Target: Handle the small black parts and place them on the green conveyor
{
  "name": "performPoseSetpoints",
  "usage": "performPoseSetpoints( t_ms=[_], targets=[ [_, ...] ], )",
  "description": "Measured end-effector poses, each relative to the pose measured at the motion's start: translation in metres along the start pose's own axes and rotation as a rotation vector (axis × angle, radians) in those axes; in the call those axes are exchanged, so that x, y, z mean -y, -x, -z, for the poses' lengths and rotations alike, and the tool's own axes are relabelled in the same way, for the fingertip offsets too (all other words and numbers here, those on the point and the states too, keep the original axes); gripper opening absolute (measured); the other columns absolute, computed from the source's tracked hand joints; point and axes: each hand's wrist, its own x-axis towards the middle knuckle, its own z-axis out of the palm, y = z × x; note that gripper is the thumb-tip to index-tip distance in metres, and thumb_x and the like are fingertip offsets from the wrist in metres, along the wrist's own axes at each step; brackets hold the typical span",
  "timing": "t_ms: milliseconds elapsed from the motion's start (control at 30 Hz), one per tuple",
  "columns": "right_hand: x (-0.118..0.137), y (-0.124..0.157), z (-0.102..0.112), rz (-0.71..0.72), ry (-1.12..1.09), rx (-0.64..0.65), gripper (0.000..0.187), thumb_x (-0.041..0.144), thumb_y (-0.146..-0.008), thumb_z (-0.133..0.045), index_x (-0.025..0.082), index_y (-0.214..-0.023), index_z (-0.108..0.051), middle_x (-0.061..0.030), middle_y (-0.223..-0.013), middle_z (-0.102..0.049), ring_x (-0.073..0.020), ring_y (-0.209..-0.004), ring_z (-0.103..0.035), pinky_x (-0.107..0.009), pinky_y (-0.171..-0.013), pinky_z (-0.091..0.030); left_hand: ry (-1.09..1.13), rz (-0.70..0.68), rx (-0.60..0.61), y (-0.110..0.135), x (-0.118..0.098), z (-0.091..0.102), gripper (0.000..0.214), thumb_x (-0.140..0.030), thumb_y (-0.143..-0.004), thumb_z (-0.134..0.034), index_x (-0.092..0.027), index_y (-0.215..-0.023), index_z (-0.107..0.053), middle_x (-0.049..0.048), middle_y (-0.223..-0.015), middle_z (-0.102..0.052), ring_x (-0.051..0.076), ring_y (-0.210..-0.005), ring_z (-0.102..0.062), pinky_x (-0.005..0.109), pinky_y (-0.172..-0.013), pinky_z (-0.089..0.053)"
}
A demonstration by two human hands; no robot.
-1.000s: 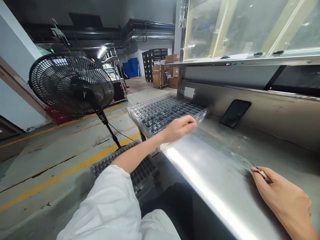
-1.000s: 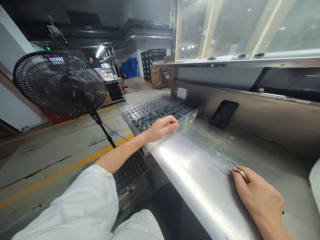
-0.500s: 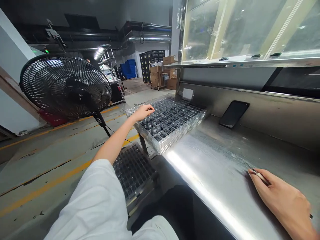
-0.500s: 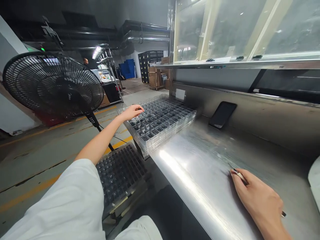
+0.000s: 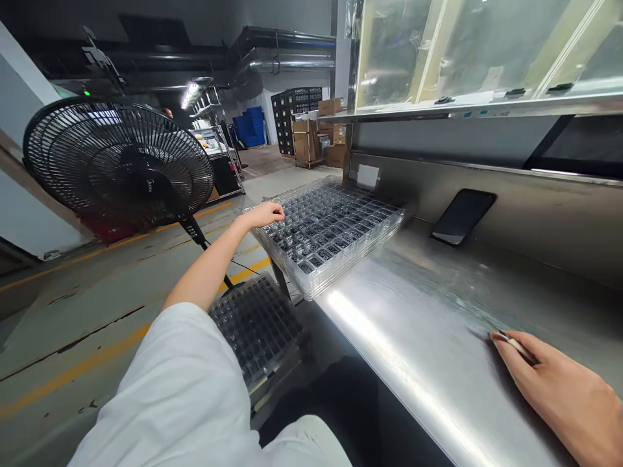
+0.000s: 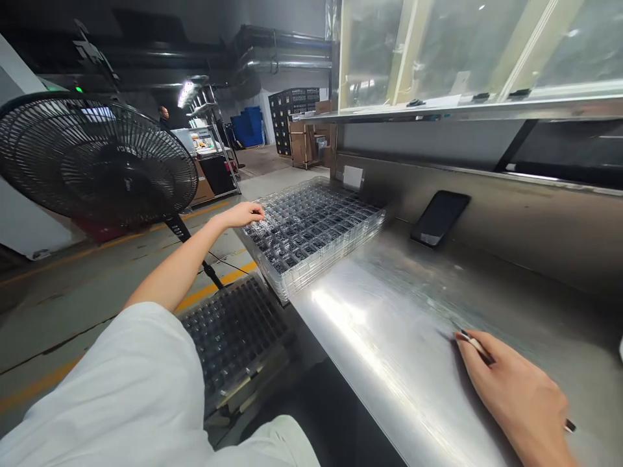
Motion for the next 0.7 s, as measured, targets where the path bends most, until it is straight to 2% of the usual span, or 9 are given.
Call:
performPoseSetpoints(
  t_ms=[100, 200, 333, 467, 600, 700],
  targets=[
    [-0.010, -0.005, -0.011, -0.084, -0.044, 0.050, 0.037, 0.069, -0.072, -0.059, 0.040, -0.085, -0.078, -0.0109, -0.087, -0.076, -0.0309, -0.059, -0.058, -0.042, -0.056, -0.042, -0.067, 0.003, 0.031, 0.014, 0.012, 0.004, 0.017, -0.033, -0.079, -0.064, -0.019, -0.084, -0.072, 0.0058, -0.096, -0.077, 0.021, -0.090, -0.064, 0.027, -0.080, -0.043],
    [-0.015, -0.007, -0.016, -0.103, -0.070, 0.024, 0.037, 0.069, -0.070, -0.060, 0.039, -0.083, -0.078, -0.0116, -0.085, -0.075, -0.0300, -0.055, -0.054, -0.042, -0.056, -0.039, -0.113, -0.007, 0.069, 0.021, 0.018, 0.001, 0.016, -0.030, -0.076, -0.064, -0.019, -0.085, -0.072, 0.0057, -0.099, -0.076, 0.021, -0.094, -0.065, 0.027, -0.083, -0.044],
    [-0.008, -0.003, -0.008, -0.070, -0.070, 0.029, 0.037, 0.068, -0.072, -0.059, 0.039, -0.083, -0.078, -0.0101, -0.087, -0.076, -0.0296, -0.057, -0.056, -0.042, -0.058, -0.041, -0.154, -0.013, 0.077, 0.021, 0.020, -0.004, 0.020, -0.030, -0.072, -0.068, -0.019, -0.087, -0.073, 0.0071, -0.104, -0.075, 0.022, -0.097, -0.064, 0.027, -0.083, -0.045],
    [0.002, 0.001, 0.003, -0.065, -0.050, 0.067, 0.042, 0.068, -0.072, -0.055, 0.037, -0.087, -0.079, -0.0108, -0.088, -0.076, -0.0334, -0.066, -0.061, -0.043, -0.060, -0.043, -0.170, -0.007, 0.072, 0.022, 0.018, -0.002, 0.024, -0.033, -0.073, -0.069, -0.018, -0.091, -0.075, 0.0077, -0.106, -0.076, 0.021, -0.095, -0.065, 0.027, -0.082, -0.046],
    [0.009, 0.003, 0.006, -0.114, -0.001, 0.134, 0.049, 0.069, -0.074, -0.052, 0.036, -0.096, -0.081, -0.0110, -0.094, -0.077, -0.0364, -0.079, -0.065, -0.043, -0.065, -0.046, -0.186, -0.004, 0.013, 0.027, 0.013, 0.005, 0.021, -0.030, -0.078, -0.065, -0.019, -0.092, -0.075, 0.0073, -0.105, -0.077, 0.022, -0.096, -0.067, 0.028, -0.084, -0.047],
    [0.011, 0.004, 0.005, -0.128, 0.038, 0.152, 0.057, 0.069, -0.082, -0.042, 0.036, -0.106, -0.081, -0.0101, -0.101, -0.077, -0.0385, -0.091, -0.067, -0.044, -0.069, -0.048, -0.203, -0.019, -0.085, 0.031, 0.001, 0.013, 0.025, -0.029, -0.085, -0.056, -0.020, -0.098, -0.076, 0.0077, -0.112, -0.076, 0.023, -0.101, -0.067, 0.031, -0.089, -0.049]
  ],
)
